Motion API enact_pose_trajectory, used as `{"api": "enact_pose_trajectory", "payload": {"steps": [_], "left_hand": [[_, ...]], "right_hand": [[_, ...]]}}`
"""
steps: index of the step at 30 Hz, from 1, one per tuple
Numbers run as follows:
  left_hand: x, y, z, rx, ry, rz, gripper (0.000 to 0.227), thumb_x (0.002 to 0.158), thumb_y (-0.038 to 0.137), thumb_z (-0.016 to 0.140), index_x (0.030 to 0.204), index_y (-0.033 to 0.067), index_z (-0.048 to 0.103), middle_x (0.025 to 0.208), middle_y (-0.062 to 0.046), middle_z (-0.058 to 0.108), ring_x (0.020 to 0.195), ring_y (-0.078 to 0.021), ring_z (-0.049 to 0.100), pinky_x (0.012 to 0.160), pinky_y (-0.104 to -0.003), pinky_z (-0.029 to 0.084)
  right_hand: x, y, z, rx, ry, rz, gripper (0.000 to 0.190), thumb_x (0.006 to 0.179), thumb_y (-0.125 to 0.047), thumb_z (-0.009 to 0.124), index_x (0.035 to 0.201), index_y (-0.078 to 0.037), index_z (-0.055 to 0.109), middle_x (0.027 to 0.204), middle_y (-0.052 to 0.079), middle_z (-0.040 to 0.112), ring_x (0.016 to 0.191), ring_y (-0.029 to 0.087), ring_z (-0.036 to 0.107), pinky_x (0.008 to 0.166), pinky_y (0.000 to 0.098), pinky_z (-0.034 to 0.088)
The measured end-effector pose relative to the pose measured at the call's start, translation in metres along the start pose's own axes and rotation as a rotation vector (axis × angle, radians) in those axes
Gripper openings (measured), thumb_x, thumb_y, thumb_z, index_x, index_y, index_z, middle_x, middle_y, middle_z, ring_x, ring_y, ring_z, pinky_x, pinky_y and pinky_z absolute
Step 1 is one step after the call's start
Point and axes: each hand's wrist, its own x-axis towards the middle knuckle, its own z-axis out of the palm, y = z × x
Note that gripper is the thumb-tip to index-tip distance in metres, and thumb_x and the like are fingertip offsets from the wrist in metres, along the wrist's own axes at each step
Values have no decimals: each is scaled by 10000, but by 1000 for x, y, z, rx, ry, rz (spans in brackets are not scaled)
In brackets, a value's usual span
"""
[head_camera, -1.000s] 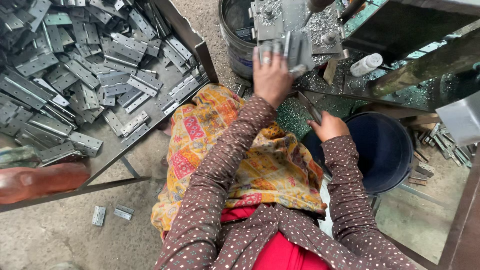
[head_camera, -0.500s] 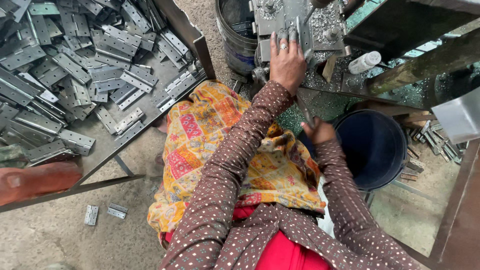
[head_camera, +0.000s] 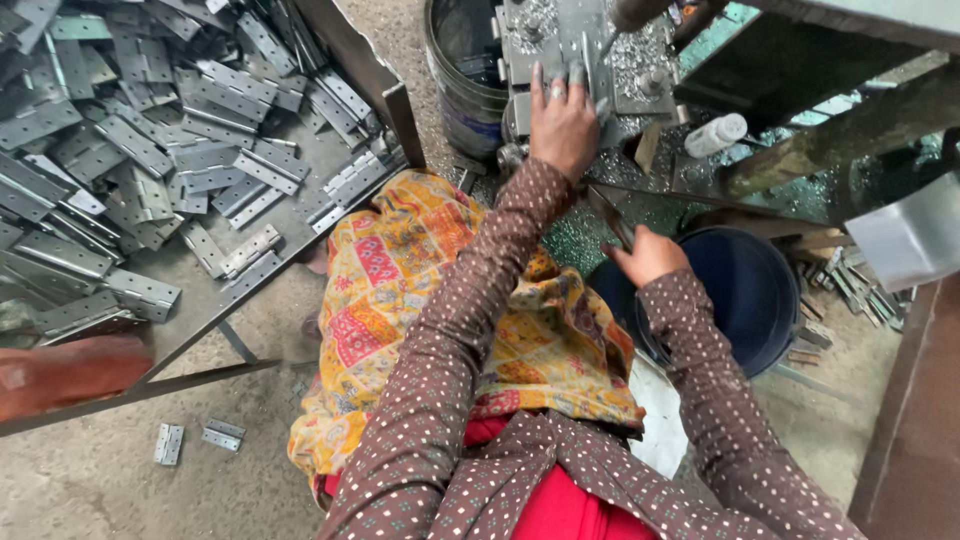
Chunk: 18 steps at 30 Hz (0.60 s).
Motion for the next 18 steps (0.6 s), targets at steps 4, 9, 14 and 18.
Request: {"api": "enact_pose_trajectory", "payload": {"steps": [4, 9, 14, 18], "left_hand": [[17, -4, 15, 92, 1, 6, 327, 919, 136, 547, 1161, -7, 714, 1351, -175, 634, 1245, -359, 585, 1197, -647, 125], [-4, -1, 7, 10, -143, 6, 303, 950, 123, 554, 1160, -25, 716, 1295, -169, 649, 1281, -370, 579, 1225, -656, 134], [-13, 4, -11, 63, 54, 34, 313, 920, 102, 557, 1141, -46, 723, 1355, -196, 631, 1229, -344, 606, 1222, -628, 136], [3, -7, -8, -29, -146, 34, 349, 1009, 276, 540, 931, 6, 747, 1395, -223, 582, 1241, -366, 584, 1192, -660, 127]], "right_hand": [[2, -9, 26, 113, 80, 4, 500, 902, -485, 715, 1121, -37, 665, 862, 256, 718, 832, 458, 704, 731, 530, 550], [1, -4, 80, 154, 191, -18, 478, 948, -501, 673, 1067, -38, 666, 902, 242, 724, 876, 465, 696, 776, 539, 543], [0, -6, 50, 284, 148, -84, 505, 877, -478, 722, 1086, -20, 678, 928, 277, 706, 892, 484, 678, 778, 529, 541], [2, -12, -9, 190, -3, -10, 550, 871, -529, 727, 1096, -29, 683, 939, 271, 715, 897, 454, 698, 801, 517, 537]]}}
